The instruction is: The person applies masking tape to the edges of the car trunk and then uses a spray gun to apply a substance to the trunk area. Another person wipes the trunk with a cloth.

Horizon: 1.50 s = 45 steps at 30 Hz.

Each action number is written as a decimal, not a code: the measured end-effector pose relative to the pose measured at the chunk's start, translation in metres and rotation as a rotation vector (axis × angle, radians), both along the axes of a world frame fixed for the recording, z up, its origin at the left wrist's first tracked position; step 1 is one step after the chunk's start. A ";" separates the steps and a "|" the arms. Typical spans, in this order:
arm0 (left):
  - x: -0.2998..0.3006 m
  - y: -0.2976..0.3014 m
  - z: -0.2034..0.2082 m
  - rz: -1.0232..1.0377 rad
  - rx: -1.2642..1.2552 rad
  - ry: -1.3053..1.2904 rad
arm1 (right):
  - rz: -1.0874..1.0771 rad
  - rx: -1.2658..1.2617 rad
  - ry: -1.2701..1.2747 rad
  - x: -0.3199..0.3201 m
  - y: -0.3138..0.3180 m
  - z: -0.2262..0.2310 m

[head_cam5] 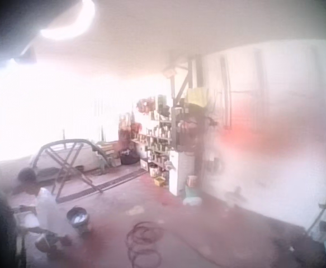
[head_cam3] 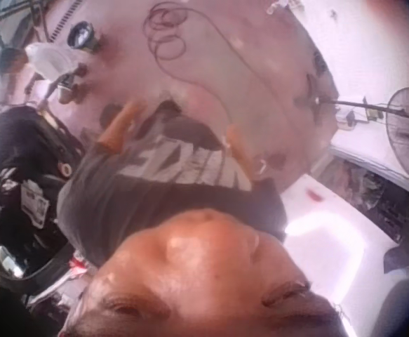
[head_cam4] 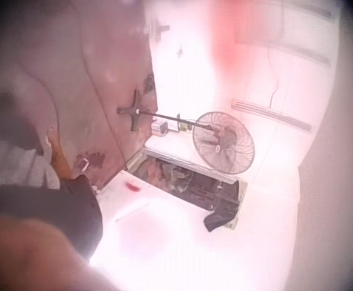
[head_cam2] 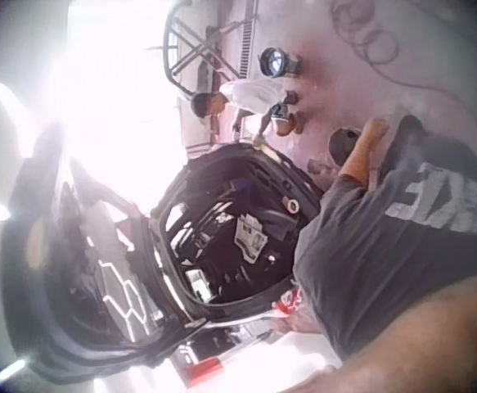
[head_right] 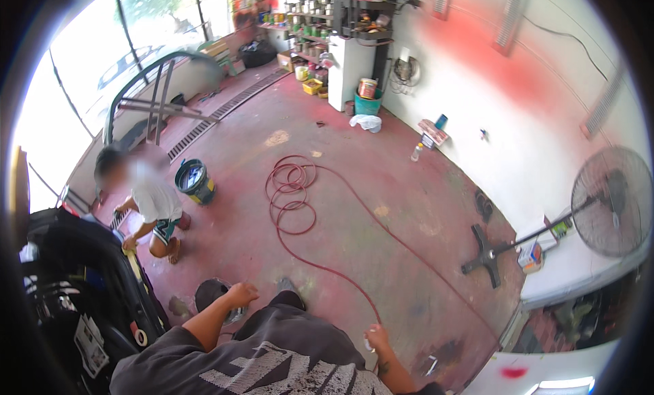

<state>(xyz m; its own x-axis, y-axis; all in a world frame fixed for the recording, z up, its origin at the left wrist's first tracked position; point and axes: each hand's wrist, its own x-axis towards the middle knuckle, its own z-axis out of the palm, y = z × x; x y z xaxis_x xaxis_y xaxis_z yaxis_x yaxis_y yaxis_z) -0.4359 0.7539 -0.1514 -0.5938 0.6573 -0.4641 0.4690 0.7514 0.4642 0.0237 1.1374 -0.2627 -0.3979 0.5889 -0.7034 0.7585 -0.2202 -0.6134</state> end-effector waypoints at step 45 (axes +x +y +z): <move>0.191 0.490 0.116 2.144 0.304 0.048 | 1.995 0.531 0.224 -0.855 0.334 -0.027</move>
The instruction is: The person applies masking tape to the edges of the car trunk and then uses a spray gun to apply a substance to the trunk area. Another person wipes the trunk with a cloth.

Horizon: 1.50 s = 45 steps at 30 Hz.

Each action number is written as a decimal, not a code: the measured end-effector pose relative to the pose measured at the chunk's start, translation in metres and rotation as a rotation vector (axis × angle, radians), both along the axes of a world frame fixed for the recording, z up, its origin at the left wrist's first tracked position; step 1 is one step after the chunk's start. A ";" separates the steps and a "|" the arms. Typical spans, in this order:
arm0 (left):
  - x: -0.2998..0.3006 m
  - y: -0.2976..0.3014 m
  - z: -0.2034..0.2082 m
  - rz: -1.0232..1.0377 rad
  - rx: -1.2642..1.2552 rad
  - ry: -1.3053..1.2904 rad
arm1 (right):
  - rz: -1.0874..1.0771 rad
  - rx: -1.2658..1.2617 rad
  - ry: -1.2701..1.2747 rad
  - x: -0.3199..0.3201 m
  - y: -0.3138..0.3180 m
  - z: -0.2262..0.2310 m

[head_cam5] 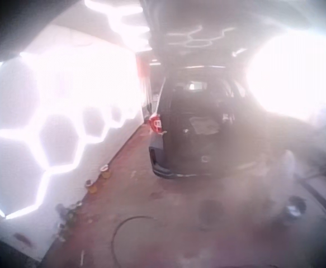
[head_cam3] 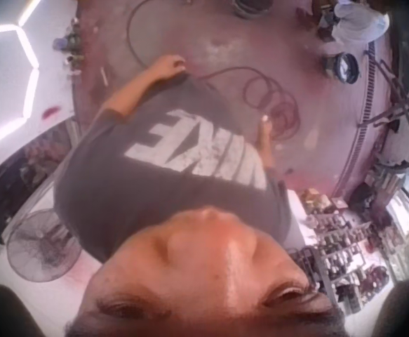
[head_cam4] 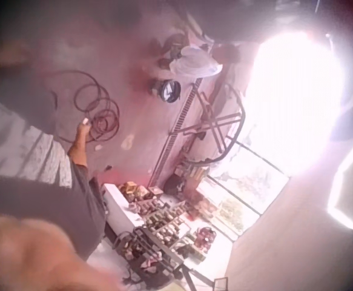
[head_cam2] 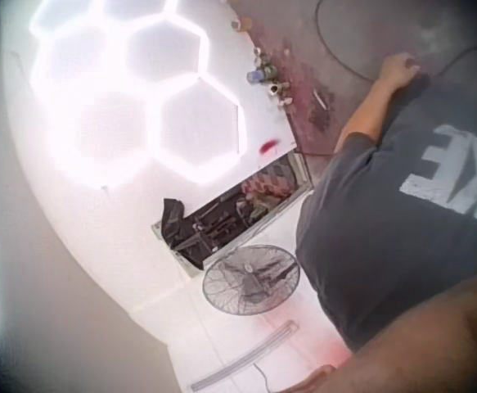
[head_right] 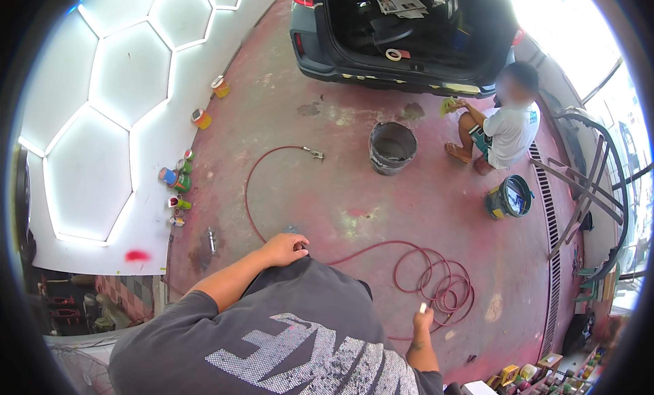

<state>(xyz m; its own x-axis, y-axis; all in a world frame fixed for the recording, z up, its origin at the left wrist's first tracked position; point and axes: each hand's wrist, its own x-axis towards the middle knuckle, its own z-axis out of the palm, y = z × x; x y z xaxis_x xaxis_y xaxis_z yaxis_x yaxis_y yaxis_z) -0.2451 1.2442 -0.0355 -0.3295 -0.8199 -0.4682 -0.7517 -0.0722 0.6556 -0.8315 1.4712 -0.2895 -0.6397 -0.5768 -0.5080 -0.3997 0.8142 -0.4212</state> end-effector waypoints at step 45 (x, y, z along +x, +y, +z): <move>0.497 -0.660 0.032 0.644 0.267 0.025 | 0.252 -0.425 -0.607 0.659 -0.880 -0.022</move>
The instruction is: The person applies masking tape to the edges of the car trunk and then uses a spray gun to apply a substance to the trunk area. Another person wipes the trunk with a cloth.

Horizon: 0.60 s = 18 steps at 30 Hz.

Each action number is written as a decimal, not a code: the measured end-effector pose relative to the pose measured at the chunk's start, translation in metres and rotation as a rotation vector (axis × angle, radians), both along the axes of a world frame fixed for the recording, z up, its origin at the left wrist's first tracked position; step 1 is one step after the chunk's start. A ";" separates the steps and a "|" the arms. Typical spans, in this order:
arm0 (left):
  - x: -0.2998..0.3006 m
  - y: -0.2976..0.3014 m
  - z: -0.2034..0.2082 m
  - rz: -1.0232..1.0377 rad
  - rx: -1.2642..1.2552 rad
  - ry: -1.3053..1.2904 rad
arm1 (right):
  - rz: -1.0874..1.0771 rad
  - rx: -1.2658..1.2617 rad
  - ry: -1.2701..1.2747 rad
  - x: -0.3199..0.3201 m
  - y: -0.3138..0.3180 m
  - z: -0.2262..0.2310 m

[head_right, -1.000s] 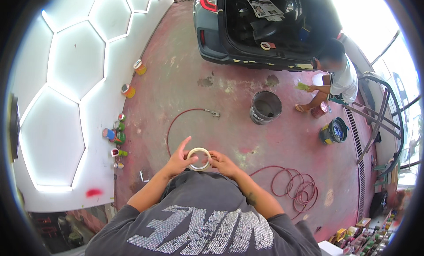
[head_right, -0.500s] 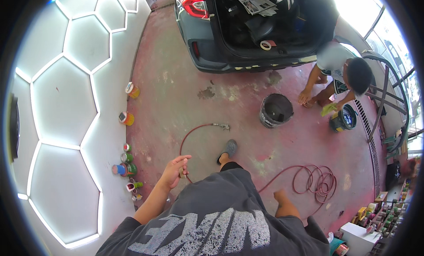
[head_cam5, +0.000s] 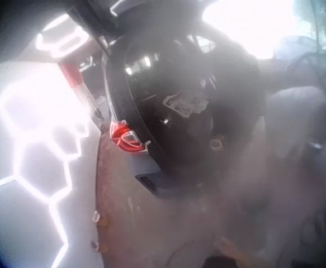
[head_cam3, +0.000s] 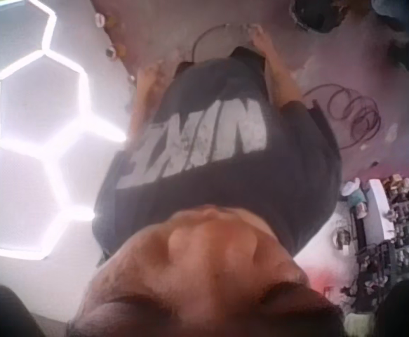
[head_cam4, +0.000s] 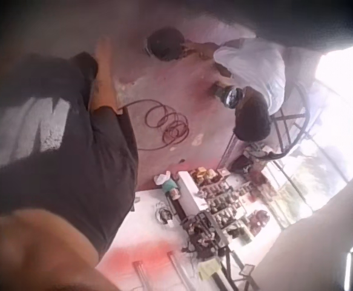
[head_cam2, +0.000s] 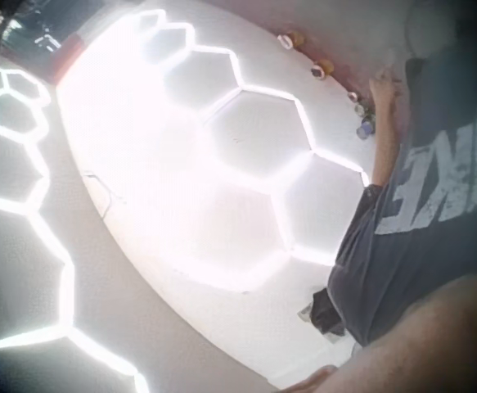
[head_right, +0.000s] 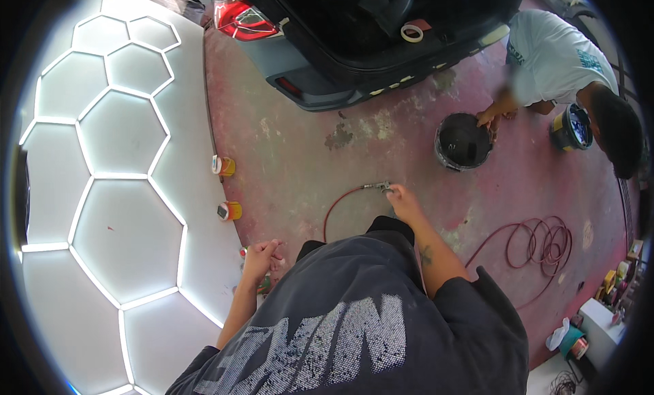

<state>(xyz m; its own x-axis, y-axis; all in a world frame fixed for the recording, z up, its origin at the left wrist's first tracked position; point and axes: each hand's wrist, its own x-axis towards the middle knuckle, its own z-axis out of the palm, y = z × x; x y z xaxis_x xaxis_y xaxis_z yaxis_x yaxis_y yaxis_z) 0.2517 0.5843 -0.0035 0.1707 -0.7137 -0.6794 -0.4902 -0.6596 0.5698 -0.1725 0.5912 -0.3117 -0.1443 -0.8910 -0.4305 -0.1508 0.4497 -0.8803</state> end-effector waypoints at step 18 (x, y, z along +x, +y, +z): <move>-0.001 -0.313 -0.390 -1.399 -0.022 -0.655 | -0.699 0.600 -0.182 0.135 -0.096 -0.383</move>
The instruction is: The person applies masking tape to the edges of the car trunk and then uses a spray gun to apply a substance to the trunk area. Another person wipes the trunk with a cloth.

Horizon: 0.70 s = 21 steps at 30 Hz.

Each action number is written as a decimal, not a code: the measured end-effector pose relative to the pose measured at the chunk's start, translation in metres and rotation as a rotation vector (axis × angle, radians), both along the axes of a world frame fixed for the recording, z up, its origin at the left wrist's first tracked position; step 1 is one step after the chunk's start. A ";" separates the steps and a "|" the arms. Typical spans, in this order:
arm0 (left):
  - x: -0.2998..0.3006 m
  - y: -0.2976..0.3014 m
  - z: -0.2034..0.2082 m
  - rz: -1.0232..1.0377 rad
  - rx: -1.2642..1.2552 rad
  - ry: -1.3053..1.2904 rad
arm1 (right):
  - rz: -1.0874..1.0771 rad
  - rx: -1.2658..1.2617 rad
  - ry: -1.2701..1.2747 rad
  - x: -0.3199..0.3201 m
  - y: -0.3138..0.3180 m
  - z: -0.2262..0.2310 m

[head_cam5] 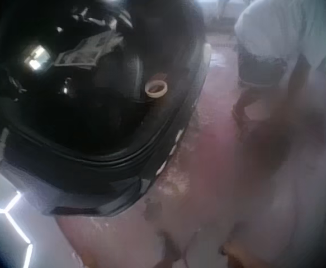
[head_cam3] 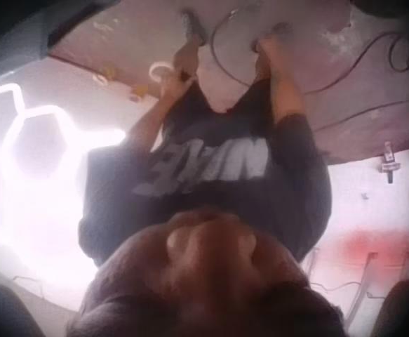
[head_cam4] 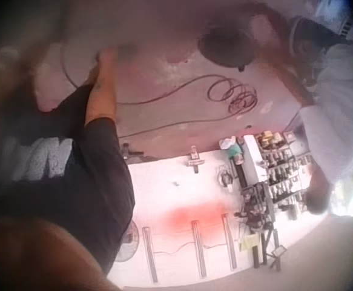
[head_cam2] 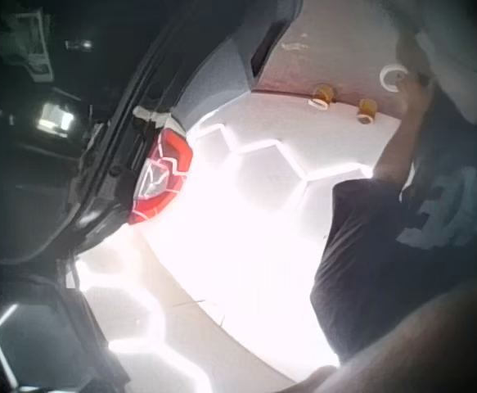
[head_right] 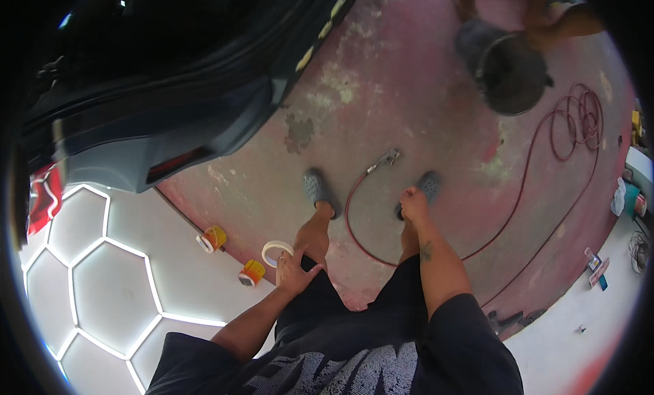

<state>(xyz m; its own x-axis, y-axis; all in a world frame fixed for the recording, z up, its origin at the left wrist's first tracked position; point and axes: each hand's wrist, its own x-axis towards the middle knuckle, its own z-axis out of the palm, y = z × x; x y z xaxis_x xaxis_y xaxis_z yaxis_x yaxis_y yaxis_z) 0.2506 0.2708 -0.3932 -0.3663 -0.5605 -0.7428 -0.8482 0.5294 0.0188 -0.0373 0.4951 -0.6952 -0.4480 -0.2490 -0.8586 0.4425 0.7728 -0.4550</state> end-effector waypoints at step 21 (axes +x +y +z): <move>0.015 -0.060 -0.102 -0.062 -0.050 0.291 | -0.457 0.439 0.328 0.040 -0.108 -0.285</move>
<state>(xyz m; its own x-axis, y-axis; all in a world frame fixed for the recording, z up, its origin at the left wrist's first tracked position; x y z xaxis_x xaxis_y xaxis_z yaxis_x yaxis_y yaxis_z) 0.2654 0.2111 -0.4956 -0.5943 -0.5636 -0.5738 -0.7771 0.5863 0.2289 0.0028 0.3867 -0.9800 -0.6777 0.3633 -0.6393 0.6594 0.6851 -0.3097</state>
